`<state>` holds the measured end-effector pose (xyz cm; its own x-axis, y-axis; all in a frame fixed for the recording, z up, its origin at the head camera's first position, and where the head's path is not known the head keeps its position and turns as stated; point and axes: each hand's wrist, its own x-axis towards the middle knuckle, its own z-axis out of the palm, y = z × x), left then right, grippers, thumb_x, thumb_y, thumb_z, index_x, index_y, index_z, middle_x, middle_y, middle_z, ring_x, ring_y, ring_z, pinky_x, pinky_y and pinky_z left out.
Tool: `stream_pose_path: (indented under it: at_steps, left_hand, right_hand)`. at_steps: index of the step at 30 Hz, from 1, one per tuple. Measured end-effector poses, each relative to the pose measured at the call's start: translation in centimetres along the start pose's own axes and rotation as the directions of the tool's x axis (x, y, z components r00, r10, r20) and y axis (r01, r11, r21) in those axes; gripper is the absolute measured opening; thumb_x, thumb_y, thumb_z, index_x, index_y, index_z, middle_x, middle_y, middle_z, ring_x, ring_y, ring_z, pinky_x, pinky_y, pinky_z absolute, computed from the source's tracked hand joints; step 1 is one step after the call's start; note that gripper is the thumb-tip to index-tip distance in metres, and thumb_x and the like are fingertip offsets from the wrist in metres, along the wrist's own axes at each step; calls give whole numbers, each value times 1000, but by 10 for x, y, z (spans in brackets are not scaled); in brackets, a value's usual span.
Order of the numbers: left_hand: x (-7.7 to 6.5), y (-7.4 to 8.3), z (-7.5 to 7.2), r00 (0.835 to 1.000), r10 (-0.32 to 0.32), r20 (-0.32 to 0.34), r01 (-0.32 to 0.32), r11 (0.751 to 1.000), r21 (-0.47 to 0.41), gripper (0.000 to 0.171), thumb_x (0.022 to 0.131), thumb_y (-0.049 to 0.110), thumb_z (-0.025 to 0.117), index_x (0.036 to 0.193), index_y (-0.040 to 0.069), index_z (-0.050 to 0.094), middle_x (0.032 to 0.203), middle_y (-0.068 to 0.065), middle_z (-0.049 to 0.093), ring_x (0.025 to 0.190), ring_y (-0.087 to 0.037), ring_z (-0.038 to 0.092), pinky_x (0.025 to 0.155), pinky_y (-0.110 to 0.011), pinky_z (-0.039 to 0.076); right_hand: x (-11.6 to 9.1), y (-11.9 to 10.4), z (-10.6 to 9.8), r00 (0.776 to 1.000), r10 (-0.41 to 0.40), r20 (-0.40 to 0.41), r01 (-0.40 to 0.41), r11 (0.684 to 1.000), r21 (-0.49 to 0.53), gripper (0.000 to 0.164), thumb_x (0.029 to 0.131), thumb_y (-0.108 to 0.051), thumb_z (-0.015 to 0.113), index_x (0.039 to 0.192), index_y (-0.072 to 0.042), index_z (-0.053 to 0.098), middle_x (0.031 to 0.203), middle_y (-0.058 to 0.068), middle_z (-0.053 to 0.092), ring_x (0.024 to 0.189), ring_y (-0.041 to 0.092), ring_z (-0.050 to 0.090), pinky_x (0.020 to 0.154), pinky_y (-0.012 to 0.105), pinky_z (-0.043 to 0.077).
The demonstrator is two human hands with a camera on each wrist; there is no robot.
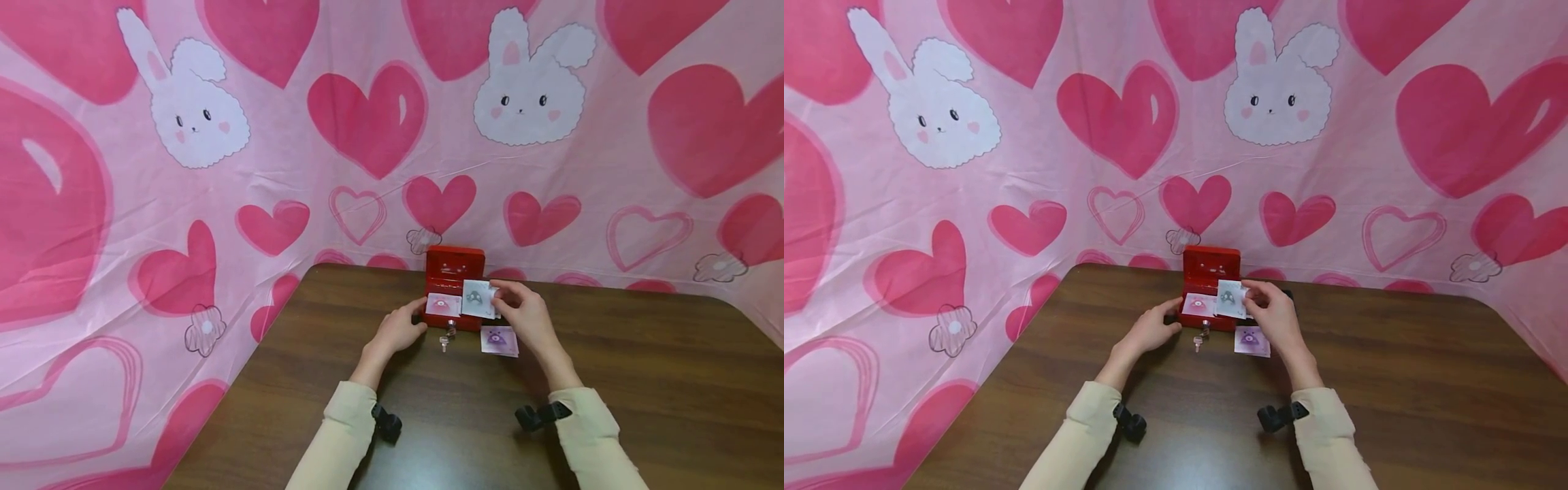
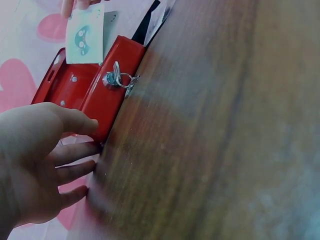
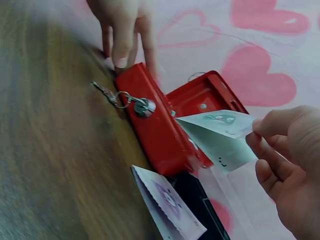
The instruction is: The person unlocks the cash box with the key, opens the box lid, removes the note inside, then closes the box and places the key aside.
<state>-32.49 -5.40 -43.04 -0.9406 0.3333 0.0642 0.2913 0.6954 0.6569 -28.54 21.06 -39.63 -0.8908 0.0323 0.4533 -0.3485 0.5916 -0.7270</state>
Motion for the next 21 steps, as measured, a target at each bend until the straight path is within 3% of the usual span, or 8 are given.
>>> stream_pose_path:
  at_steps: [12, 21]
  left_hand:
    - [1, 0, 3, 1000, 3, 5, -3, 1000, -2, 59, 95, 24, 63, 151, 22, 44, 142, -8, 58, 131, -28, 54, 109, -55, 42]
    - [3, 0, 2, 1000, -2, 8, 2, 1000, -24, 59, 96, 23, 63, 151, 22, 44, 143, -8, 58, 132, -28, 53, 110, -55, 41]
  right_hand:
    - [0, 8, -22, 993, 42, 108, -45, 999, 29, 39, 93, -10, 68, 131, -2, 62, 97, 15, 62, 79, 12, 56, 68, 14, 48]
    - [3, 8, -32, 991, 35, 130, -44, 997, 62, 41, 92, -10, 69, 131, -2, 62, 96, 15, 61, 76, 9, 57, 67, 15, 46]
